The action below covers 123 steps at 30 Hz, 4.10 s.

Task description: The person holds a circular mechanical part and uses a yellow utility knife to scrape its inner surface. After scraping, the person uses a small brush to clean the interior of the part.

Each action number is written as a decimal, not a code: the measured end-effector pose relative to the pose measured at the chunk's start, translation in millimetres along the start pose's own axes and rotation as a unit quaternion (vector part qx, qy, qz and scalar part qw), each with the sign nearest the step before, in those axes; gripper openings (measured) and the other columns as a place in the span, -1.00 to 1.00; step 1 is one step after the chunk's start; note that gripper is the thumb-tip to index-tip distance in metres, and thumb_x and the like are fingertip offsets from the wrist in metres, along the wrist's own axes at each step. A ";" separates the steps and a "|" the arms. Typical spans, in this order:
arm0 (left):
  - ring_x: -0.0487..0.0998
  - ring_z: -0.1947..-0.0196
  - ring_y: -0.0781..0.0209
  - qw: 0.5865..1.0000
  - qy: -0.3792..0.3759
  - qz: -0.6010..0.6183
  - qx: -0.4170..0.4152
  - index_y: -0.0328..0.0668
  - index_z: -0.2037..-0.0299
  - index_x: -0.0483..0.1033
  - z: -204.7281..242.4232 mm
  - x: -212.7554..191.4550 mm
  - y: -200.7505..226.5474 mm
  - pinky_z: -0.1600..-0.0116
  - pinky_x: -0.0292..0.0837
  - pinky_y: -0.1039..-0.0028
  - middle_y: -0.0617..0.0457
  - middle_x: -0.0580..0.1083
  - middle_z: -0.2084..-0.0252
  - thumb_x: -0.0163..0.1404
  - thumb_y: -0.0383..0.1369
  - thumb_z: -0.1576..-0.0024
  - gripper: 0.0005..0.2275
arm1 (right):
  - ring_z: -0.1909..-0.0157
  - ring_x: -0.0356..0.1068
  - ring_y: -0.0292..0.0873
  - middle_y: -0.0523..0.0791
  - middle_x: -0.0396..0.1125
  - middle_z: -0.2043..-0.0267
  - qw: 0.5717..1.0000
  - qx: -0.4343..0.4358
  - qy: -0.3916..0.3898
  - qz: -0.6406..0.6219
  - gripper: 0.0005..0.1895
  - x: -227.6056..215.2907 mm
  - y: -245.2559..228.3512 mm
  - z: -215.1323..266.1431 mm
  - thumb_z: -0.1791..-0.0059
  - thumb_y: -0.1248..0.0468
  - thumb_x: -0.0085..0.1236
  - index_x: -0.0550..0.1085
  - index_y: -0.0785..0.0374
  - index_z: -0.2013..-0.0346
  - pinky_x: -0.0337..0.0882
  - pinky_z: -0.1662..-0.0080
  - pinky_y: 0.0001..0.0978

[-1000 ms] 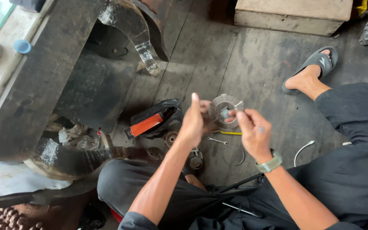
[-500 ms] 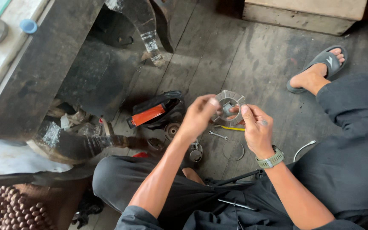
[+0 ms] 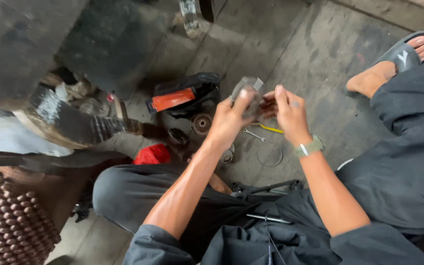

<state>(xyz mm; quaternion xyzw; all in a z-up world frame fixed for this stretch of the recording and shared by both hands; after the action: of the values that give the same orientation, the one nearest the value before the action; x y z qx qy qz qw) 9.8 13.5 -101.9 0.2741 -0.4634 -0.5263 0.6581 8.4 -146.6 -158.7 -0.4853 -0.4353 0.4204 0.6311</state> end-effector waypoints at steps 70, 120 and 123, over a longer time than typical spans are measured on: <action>0.67 0.22 0.06 0.924 -0.106 0.343 -0.134 -0.31 -0.19 0.49 -0.4 26.1 -40.8 0.28 0.66 0.09 -0.10 0.59 0.16 -0.22 0.26 -0.24 -0.29 | 0.33 0.51 -0.03 -0.08 0.48 0.29 0.744 -0.452 -0.095 0.483 -0.97 -0.4 -122.3 54.8 0.05 0.38 0.26 0.55 0.24 0.35 0.49 0.26 -0.31; 0.59 0.20 -0.05 0.953 -0.150 0.258 -0.045 -0.23 -0.42 0.33 0.5 30.9 -21.8 0.29 0.71 0.09 -0.15 0.54 0.15 -0.47 0.23 -0.28 -0.24 | 0.34 0.51 0.10 0.01 0.48 0.34 0.793 -0.438 -0.081 0.415 -0.95 3.8 -146.7 48.7 0.05 0.44 0.30 0.56 0.34 0.38 0.48 0.29 -0.21; 0.62 0.12 -0.13 0.958 -0.167 0.229 -0.038 -0.24 -0.44 0.29 6.9 28.4 -10.9 0.30 0.71 0.16 -0.26 0.55 0.07 -0.49 0.22 -0.27 -0.23 | 0.36 0.47 0.02 -0.01 0.45 0.31 0.765 -0.444 -0.016 0.465 -0.98 -19.6 -154.2 39.2 -0.04 0.48 0.25 0.56 0.37 0.28 0.44 0.29 -0.26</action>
<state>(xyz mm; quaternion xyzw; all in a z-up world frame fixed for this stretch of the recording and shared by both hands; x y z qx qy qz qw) -0.8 -15.7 -99.1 0.0438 -0.5963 -0.4172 0.6844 -17.7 -182.7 -4.7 -0.8477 -0.3044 0.4295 0.0649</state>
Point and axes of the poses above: each hand's wrist, its own z-axis away from the middle knuckle, its own x-axis out of the palm, y = z × x, the point moved 5 cm from there along -z, towards the middle knuckle
